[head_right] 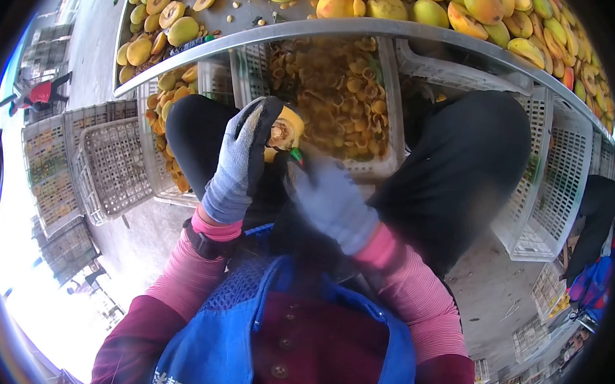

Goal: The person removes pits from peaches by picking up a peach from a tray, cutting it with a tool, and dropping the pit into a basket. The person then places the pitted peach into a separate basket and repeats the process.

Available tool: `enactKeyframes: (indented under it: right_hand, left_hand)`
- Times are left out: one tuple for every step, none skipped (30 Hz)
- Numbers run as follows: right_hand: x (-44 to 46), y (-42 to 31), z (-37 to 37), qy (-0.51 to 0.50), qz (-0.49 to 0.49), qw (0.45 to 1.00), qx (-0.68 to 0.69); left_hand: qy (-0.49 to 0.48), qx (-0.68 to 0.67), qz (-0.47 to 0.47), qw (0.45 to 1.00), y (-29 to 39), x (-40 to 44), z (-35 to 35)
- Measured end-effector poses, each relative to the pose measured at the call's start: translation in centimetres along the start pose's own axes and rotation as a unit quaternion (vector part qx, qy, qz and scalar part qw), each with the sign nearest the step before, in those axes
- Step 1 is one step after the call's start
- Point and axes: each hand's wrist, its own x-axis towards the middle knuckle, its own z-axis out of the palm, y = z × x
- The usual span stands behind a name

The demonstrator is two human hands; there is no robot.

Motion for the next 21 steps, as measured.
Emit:
enactKeyframes:
  right_hand:
    - [-0.1, 0.5, 0.3, 0.001, 0.015, 0.999, 0.037]
    - [-0.1, 1.3, 0.7, 0.006, 0.013, 0.997, 0.079]
    - [-0.3, 1.7, 1.0, 0.007, 0.023, 0.989, 0.147]
    - [-0.3, 1.4, 1.2, 0.009, 0.034, 0.976, 0.214]
    - [-0.2, 0.9, 1.3, 0.007, 0.052, 0.951, 0.303]
    - [-0.3, 0.0, 1.0, -0.010, 0.097, 0.936, 0.339]
    - [-0.3, -1.1, 0.8, -0.025, 0.142, 0.916, 0.374]
    - [-0.4, -2.9, 0.0, -0.051, 0.210, 0.909, 0.356]
    - [-0.2, -3.7, -0.5, -0.078, 0.274, 0.898, 0.336]
    - [-0.1, -3.6, -0.8, -0.118, 0.272, 0.877, 0.377]
    - [-0.1, -3.5, -1.1, -0.158, 0.271, 0.854, 0.416]
    - [-0.1, -3.4, -1.2, -0.198, 0.269, 0.826, 0.453]
    - [0.1, -3.1, -1.1, -0.221, 0.279, 0.786, 0.505]
    - [0.2, -2.7, -0.9, -0.243, 0.289, 0.742, 0.554]
    - [0.3, -2.3, -0.7, -0.264, 0.298, 0.693, 0.601]
    - [0.2, -2.0, -0.5, -0.267, 0.307, 0.666, 0.625]
    - [0.2, -1.8, -0.4, -0.270, 0.314, 0.639, 0.649]
    - [0.2, -1.6, -0.3, -0.272, 0.322, 0.610, 0.671]
    - [0.1, -1.4, -0.2, -0.278, 0.323, 0.596, 0.681]
    - [0.0, -1.3, -0.1, -0.285, 0.324, 0.580, 0.691]
    - [0.1, -1.2, 0.0, -0.292, 0.324, 0.565, 0.700]
  left_hand:
    - [0.006, -0.004, -0.005, 1.000, 0.1, 0.2, 0.3]
    - [0.011, -0.008, -0.010, 1.000, 0.4, 0.5, 0.6]
    - [0.000, -0.197, -0.146, 0.969, 1.2, 0.9, 0.9]
    - [0.042, -0.371, -0.280, 0.885, 2.0, 1.3, 1.1]
    - [0.043, -0.369, -0.287, 0.883, 2.2, 1.6, 1.1]
    - [0.046, -0.368, -0.295, 0.881, 2.2, 1.8, 1.1]
    - [0.045, -0.319, -0.237, 0.917, 1.7, 1.4, 1.2]
    - [0.050, -0.268, -0.179, 0.945, 1.2, 1.1, 1.3]
    - [0.062, -0.162, -0.054, 0.983, 0.2, 0.6, 1.2]
    - [0.053, -0.166, -0.039, 0.984, 0.1, 0.7, 1.0]
    - [0.045, -0.170, -0.025, 0.984, 0.0, 0.8, 0.7]
    - [0.036, -0.174, -0.010, 0.984, 0.0, 0.9, 0.4]
    - [0.006, -0.272, -0.110, 0.956, 0.7, 1.4, -0.2]
    - [-0.024, -0.365, -0.208, 0.907, 1.1, 1.7, -0.6]
    - [-0.008, -0.346, -0.202, 0.916, 1.0, 1.7, -0.3]
    - [0.003, -0.361, -0.201, 0.911, 0.8, 1.6, 0.2]
    - [0.014, -0.378, -0.199, 0.904, 0.6, 1.7, 0.7]
    - [0.025, -0.394, -0.197, 0.897, 0.4, 1.7, 0.9]
    - [0.012, -0.385, -0.190, 0.903, 0.5, 1.8, 0.6]
    - [0.003, -0.344, -0.142, 0.928, 0.0, 1.7, 0.5]
    - [-0.007, -0.300, -0.092, 0.950, -0.7, 1.9, 0.4]
